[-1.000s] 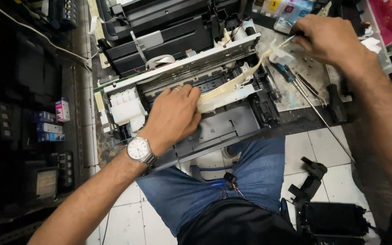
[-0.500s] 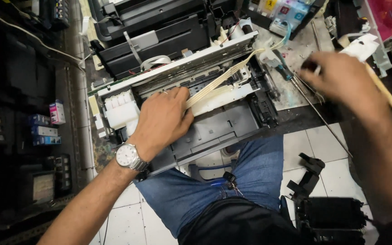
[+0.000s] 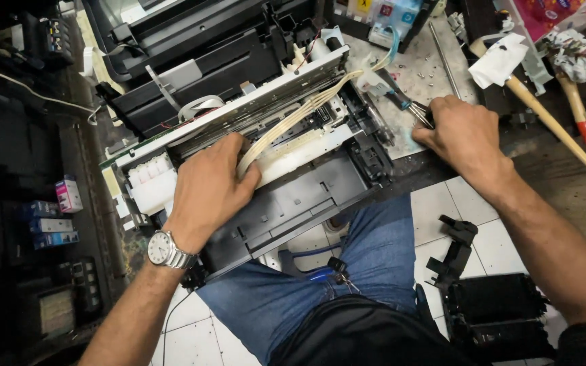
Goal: The person works on a disassembled printer resting on their lap. They use a screwdriver to loosen screws, then remove a white plastic cover and a flat ribbon cable from the internal mechanism.
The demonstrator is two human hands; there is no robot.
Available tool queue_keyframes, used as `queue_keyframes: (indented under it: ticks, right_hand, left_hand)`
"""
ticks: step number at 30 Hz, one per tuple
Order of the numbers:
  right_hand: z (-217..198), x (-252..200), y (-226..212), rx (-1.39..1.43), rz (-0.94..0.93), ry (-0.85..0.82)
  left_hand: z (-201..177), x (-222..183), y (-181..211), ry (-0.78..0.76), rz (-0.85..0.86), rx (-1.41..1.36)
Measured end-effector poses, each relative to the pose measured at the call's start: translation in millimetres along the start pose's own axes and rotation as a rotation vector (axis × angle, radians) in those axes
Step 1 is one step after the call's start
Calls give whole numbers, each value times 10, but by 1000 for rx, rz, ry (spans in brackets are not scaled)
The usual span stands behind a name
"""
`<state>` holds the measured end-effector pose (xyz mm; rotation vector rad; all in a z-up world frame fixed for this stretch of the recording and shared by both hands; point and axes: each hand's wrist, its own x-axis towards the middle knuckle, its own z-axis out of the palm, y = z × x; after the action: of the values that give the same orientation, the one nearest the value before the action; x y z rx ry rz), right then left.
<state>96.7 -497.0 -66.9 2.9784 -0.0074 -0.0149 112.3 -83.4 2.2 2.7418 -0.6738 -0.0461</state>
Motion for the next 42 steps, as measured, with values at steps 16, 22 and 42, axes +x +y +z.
queue_keyframes:
  ticks: [16,22,42]
  right_hand:
    - [-451,-458,178,184,194,41]
    - [264,-626,1161,-84,206,466]
    - [293,137,1034,103,6,557]
  left_hand:
    - [-57,2,-4,25,-13,-90]
    - [-104,16,33,16,-25,-127]
    - [-60,6,-4,120,9,-209]
